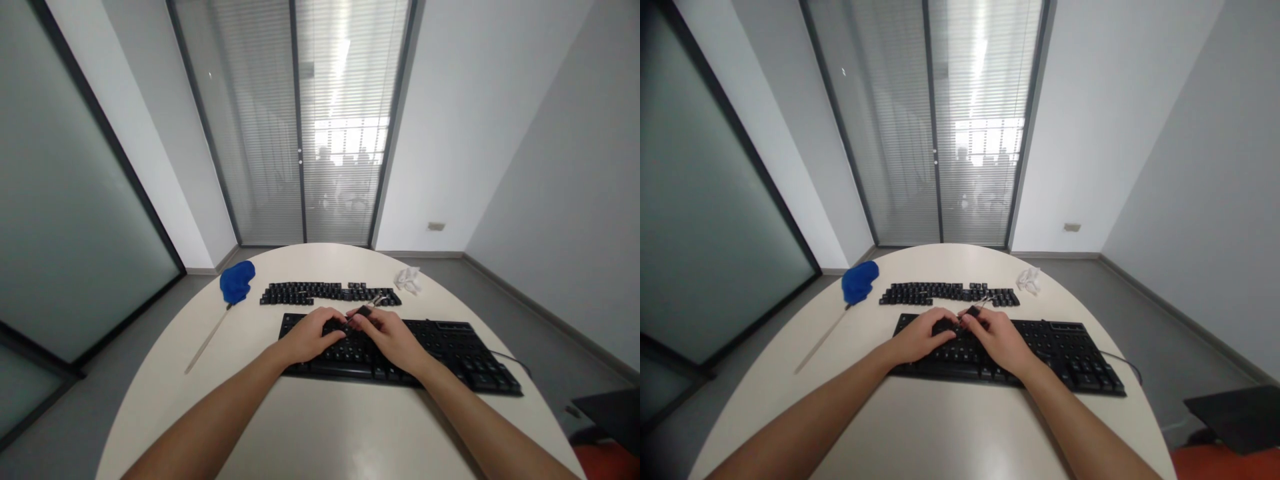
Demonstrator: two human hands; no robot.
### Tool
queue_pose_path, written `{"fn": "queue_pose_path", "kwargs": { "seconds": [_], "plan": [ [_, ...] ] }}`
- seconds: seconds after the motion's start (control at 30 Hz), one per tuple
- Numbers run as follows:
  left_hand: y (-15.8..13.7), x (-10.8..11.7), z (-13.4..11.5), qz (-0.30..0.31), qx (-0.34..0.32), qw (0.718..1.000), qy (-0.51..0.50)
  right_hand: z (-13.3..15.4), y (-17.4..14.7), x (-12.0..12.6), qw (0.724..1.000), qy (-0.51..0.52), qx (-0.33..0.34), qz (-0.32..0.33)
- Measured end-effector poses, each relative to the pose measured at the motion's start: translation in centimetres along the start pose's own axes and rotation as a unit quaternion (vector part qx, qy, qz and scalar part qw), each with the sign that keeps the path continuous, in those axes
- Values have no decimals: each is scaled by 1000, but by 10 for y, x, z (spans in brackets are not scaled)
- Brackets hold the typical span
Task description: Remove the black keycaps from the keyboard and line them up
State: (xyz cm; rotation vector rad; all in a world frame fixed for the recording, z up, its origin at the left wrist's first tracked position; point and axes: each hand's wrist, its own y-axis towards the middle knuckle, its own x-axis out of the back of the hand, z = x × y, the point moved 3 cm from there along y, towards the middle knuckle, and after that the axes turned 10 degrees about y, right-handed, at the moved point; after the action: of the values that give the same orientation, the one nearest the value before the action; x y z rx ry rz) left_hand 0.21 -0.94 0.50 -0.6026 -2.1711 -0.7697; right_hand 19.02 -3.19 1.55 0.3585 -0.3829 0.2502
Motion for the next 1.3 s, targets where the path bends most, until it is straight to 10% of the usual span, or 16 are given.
{"fn": "queue_pose_path", "kwargs": {
  "seconds": [1.0,1.3],
  "plan": [
    [-8,0,-23,-35,-184,956,224,-19,3,3,997,11,-46,-61],
    [10,26,-9,-164,-32,977,134,-18,5,16,995,-30,-45,-80]
  ]
}}
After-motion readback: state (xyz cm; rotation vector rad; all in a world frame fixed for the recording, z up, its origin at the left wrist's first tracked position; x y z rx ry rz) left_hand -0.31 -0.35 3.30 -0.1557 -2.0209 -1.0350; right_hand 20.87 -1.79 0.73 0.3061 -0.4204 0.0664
